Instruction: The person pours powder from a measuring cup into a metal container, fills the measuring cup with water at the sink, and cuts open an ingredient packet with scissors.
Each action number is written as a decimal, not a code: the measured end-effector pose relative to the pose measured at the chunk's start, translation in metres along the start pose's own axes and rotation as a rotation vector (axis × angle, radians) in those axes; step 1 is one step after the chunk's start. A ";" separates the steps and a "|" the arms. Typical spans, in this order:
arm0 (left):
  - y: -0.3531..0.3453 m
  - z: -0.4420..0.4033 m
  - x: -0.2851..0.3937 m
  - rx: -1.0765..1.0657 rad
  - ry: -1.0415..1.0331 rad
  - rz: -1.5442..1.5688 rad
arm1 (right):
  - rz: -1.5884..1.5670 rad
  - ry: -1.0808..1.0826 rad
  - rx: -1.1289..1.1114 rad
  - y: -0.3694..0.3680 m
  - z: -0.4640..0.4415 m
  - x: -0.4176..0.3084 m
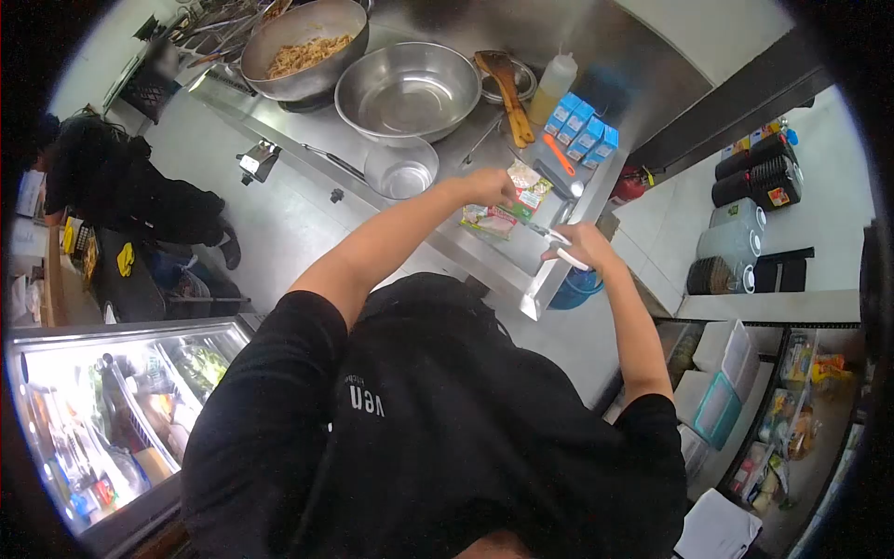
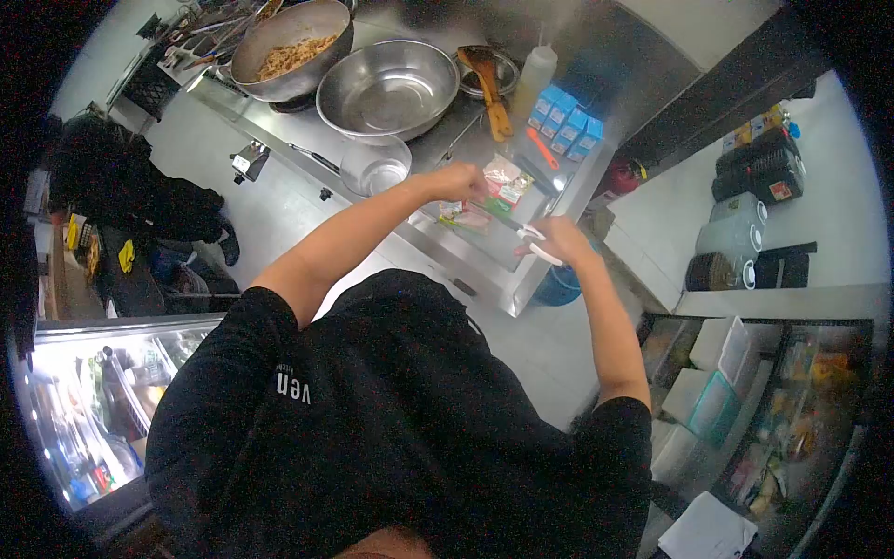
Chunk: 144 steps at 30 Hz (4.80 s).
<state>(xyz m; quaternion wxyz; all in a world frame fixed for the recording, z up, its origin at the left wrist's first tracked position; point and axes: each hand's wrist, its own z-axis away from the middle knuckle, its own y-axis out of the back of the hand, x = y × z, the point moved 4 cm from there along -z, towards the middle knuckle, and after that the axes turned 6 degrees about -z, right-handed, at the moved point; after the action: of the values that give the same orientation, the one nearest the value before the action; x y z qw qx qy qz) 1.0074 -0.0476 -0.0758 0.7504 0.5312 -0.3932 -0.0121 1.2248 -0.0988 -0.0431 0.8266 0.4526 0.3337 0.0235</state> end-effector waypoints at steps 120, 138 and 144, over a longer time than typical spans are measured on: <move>0.130 0.832 -0.343 1.787 1.231 0.887 | 0.104 1.163 -0.265 -0.398 -0.379 -0.886; 0.148 1.050 -0.521 2.465 1.725 0.874 | 0.159 1.612 -0.835 -0.606 -0.506 -1.137; 0.119 1.071 -0.533 2.334 2.035 0.913 | 0.246 1.636 -0.956 -0.654 -0.506 -1.136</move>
<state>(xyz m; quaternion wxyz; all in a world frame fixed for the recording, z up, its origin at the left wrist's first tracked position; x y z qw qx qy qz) -0.0539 -0.6070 -0.1515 0.1652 -0.4157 -0.3308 -0.8310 -0.1185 -0.5008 -0.1260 0.4262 -0.0579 0.7133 0.5533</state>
